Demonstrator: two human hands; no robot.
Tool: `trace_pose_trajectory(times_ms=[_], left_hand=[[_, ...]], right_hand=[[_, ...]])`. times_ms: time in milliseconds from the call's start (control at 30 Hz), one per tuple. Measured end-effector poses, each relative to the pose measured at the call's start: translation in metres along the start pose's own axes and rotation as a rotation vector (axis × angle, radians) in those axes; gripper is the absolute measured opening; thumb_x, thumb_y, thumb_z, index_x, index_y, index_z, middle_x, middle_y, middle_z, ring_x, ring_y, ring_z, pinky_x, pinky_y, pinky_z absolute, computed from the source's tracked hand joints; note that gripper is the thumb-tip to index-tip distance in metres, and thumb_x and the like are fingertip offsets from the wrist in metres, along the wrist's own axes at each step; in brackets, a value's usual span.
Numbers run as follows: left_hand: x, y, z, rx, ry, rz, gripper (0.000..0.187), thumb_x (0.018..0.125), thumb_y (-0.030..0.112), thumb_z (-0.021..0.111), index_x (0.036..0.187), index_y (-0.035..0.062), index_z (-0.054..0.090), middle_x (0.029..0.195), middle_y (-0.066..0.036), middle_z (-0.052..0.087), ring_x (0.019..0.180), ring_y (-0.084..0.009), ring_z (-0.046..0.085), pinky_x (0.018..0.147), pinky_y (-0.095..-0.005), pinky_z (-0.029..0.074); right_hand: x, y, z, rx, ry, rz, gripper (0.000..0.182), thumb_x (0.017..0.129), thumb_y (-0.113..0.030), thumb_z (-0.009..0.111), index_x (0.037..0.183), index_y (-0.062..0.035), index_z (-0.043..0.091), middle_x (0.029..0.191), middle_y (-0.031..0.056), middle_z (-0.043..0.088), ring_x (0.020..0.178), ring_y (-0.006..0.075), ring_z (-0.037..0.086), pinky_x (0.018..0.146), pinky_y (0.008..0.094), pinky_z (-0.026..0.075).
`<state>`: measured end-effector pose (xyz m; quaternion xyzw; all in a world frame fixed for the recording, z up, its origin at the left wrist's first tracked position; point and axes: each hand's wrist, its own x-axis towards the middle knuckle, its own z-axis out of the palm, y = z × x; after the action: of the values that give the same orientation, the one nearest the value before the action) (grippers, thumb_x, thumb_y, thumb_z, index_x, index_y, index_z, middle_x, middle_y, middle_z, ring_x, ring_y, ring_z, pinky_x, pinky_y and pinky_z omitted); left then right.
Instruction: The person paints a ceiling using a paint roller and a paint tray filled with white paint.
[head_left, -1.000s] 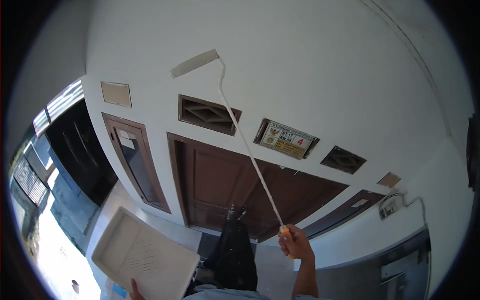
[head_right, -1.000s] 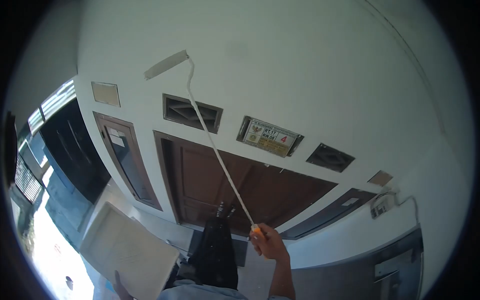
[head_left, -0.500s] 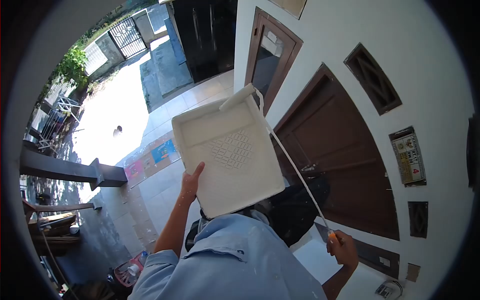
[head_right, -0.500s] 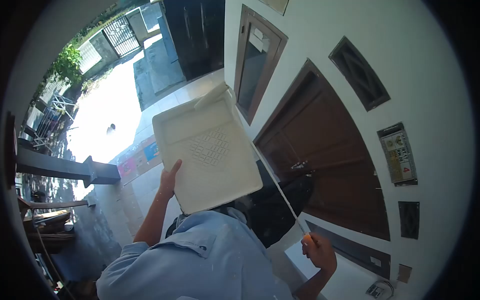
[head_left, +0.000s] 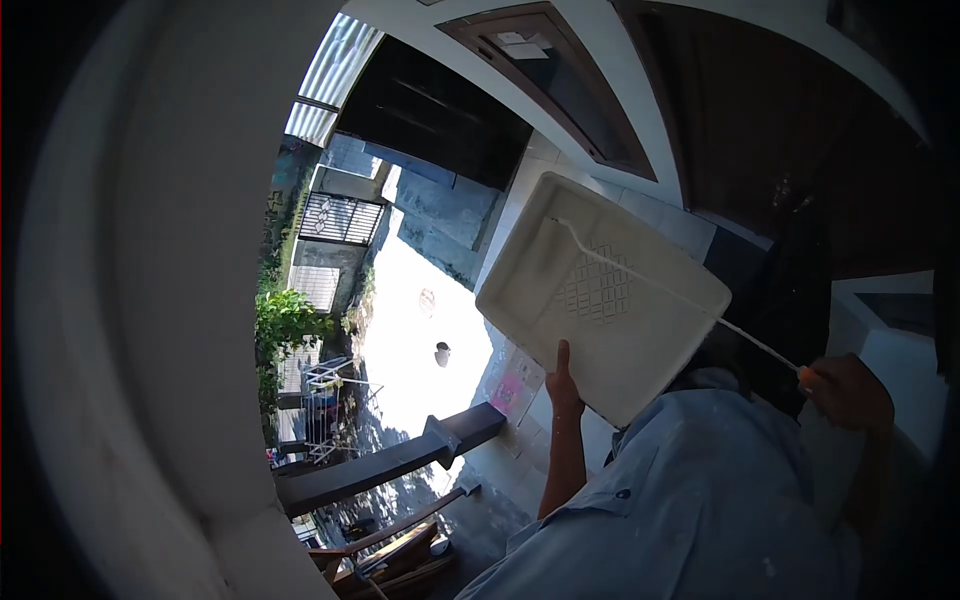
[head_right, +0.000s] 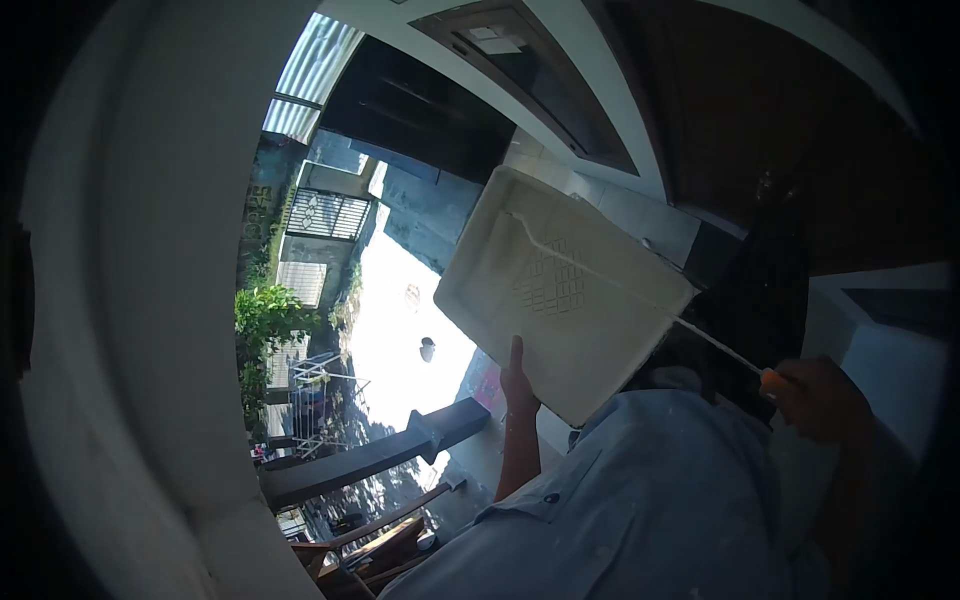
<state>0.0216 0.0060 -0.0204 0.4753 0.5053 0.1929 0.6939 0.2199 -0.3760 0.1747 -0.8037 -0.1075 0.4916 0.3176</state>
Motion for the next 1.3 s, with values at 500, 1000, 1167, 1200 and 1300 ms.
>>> trace_pose_trajectory(times_ms=[500,1000,1167,1200,1300], left_hand=[[-0.001,0.000,0.002,0.089,0.008,0.053,0.062,0.092,0.042,0.060,0.125,-0.0093,0.050,0.109,-0.015,0.063,0.088,-0.0234,0.065,0.075,-0.0339,0.054],[-0.008,0.011,0.006,0.020,0.028,0.010,0.060,0.087,0.038,0.069,0.122,-0.0081,0.054,0.108,-0.016,0.064,0.091,-0.0209,0.065,0.078,-0.0319,0.052],[-0.015,0.017,0.010,-0.016,0.038,0.057,0.061,0.084,0.042,0.071,0.114,-0.0097,0.058,0.097,-0.016,0.067,0.080,-0.0217,0.067,0.073,-0.0320,0.054],[-0.014,0.018,0.011,-0.039,0.034,0.070,0.061,0.084,0.043,0.071,0.113,-0.0097,0.059,0.096,-0.016,0.067,0.080,-0.0217,0.067,0.073,-0.0320,0.054],[-0.015,0.018,0.008,-0.030,0.029,0.074,0.063,0.083,0.043,0.072,0.113,-0.0102,0.058,0.096,-0.017,0.067,0.082,-0.0218,0.066,0.073,-0.0319,0.054]], right_hand=[[-0.009,0.018,-0.010,-0.013,-0.102,0.134,0.037,0.098,-0.036,0.052,0.090,-0.0022,0.066,0.060,0.0036,0.057,0.050,0.0097,0.054,0.051,0.0264,0.044],[-0.013,0.080,-0.054,-0.408,0.325,0.131,0.046,0.083,-0.043,0.070,0.099,0.0001,0.069,0.081,0.0135,0.068,0.073,0.0218,0.064,0.070,0.0348,0.050],[0.004,0.080,-0.037,-0.493,0.376,0.066,0.049,0.076,-0.046,0.077,0.097,-0.0024,0.070,0.084,0.0168,0.068,0.080,0.0270,0.067,0.072,0.0362,0.050],[0.005,0.088,-0.044,-0.509,0.414,0.062,0.048,0.075,-0.045,0.077,0.097,-0.0028,0.070,0.084,0.0174,0.068,0.080,0.0277,0.067,0.072,0.0368,0.050],[0.003,0.110,-0.065,-0.715,0.631,0.037,0.039,0.075,-0.038,0.076,0.092,-0.0030,0.070,0.083,0.0183,0.067,0.076,0.0332,0.065,0.075,0.0415,0.049]])
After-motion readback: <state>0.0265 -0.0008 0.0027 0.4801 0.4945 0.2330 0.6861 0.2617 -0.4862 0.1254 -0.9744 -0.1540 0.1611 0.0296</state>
